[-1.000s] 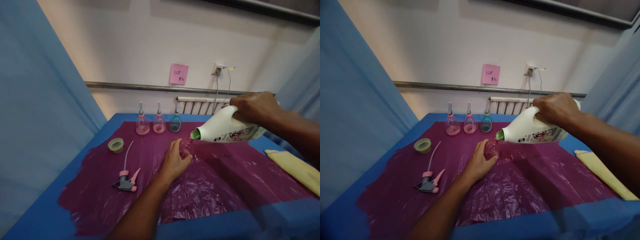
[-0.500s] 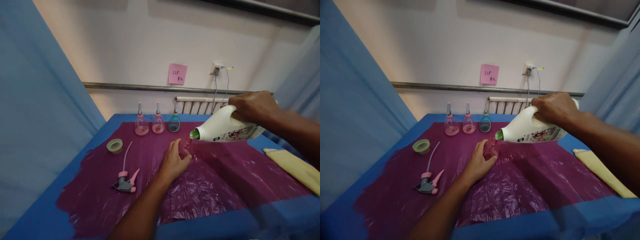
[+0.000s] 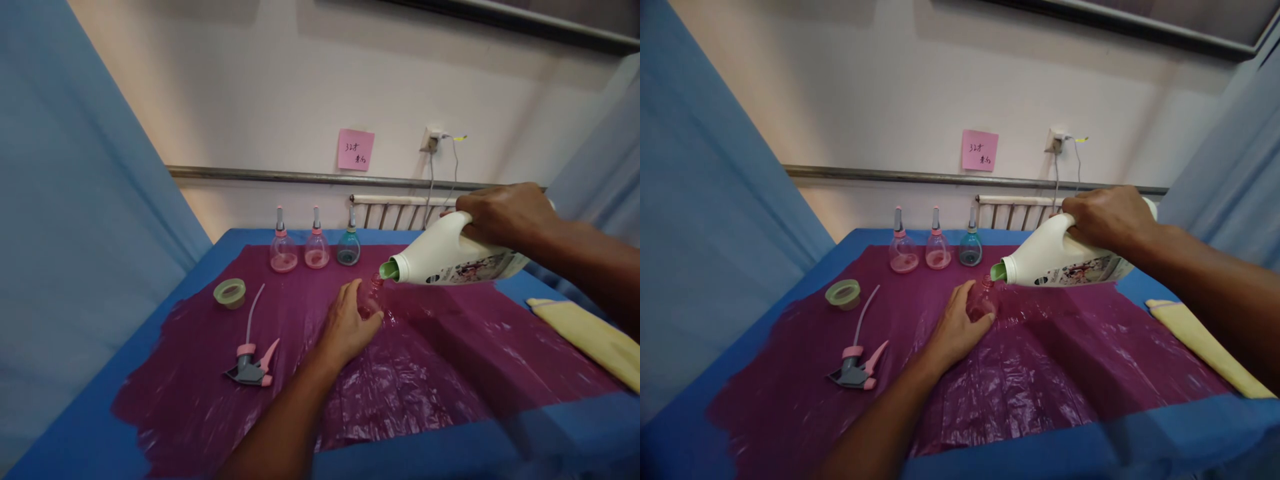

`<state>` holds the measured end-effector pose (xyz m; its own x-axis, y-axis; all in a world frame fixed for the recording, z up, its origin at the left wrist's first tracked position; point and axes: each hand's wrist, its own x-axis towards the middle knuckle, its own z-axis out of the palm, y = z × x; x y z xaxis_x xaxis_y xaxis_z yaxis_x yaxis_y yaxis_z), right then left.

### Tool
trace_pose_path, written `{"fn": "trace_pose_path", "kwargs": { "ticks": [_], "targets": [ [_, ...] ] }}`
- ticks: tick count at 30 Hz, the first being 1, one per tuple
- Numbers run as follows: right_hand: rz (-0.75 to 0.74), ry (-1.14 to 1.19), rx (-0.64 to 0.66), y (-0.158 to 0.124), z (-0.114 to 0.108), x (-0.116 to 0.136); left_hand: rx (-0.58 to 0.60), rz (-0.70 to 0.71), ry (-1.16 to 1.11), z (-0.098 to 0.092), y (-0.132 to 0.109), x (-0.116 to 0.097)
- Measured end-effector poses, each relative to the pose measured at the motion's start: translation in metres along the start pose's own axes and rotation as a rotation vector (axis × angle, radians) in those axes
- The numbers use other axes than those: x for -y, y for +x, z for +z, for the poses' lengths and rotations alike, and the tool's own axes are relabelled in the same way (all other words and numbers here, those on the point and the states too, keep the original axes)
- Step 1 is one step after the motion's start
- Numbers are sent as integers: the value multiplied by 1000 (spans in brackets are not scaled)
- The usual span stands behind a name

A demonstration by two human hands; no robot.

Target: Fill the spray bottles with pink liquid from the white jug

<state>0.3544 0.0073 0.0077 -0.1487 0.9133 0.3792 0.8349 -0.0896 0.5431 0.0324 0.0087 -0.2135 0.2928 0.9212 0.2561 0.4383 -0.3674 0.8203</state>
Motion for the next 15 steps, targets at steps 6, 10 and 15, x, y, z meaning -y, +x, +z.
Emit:
{"fn": "trace_pose_path", "kwargs": {
  "ticks": [6,10,15],
  "targets": [
    [-6,31,-16,0,0,-1,-7,-3,6,0,0,1],
    [-1,20,-24,1,0,0,-10,5,4,0,0,0],
    [20,19,-8,0,0,1,4,-15,15,0,1,-2]
  ]
}}
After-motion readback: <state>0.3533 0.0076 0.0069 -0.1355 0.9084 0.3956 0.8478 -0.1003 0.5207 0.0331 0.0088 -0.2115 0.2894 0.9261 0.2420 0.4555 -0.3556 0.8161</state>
